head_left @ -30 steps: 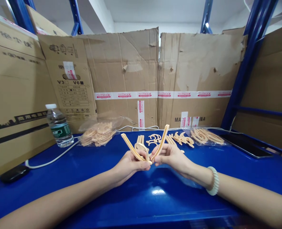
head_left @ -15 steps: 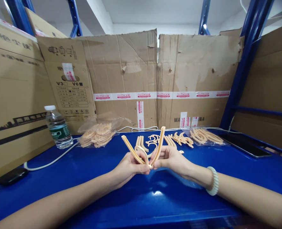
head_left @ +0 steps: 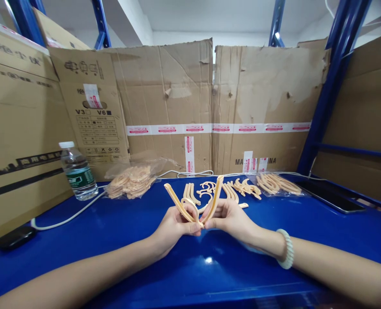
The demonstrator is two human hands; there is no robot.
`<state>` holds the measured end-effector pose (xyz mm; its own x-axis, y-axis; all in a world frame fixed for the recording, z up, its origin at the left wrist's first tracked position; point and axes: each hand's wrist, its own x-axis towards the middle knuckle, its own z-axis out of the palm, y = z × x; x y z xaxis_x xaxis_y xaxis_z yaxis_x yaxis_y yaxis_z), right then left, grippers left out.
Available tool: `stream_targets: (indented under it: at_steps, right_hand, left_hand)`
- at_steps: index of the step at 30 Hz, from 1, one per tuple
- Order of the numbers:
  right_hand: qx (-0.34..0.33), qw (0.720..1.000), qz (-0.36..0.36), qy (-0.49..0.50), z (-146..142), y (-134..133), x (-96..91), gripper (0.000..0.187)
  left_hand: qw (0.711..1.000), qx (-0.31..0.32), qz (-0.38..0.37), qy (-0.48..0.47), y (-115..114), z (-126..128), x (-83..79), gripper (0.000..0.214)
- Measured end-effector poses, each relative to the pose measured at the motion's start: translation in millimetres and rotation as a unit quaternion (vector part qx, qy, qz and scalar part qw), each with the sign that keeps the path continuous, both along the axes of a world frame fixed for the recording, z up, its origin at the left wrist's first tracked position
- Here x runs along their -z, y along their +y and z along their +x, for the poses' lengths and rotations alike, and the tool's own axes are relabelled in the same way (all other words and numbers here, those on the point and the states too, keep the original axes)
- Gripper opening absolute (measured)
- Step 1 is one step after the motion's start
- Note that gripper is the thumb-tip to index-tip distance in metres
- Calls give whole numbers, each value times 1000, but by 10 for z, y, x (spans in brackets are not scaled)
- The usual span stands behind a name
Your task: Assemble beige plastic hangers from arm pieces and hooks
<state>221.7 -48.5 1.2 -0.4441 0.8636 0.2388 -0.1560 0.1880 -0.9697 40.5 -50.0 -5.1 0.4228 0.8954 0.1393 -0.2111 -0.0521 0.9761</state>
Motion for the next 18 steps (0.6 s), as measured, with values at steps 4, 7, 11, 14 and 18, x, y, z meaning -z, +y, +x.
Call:
stream_targets:
  at_steps: [4, 7, 11, 14, 18]
  right_hand:
    - [27, 1000, 14, 6, -45, -17, 38, 29]
    - [51, 998, 26, 3, -64, -13, 86, 29]
    - [78, 996, 35, 7, -72, -5, 113, 31]
    - [99, 994, 54, -4, -75, -19, 85, 30]
    - [111, 993, 35, -7, -84, -27, 41, 33]
  left_hand:
    - [999, -34, 13, -2, -18, 18, -22, 28]
    - [998, -53, 13, 4, -22, 33, -36, 29]
    - [998, -66, -9, 11, -2, 35, -20, 33]
    - [997, -81, -5, 14, 8, 25, -5, 32]
    - [996, -81, 33, 36, -5, 28, -19, 27]
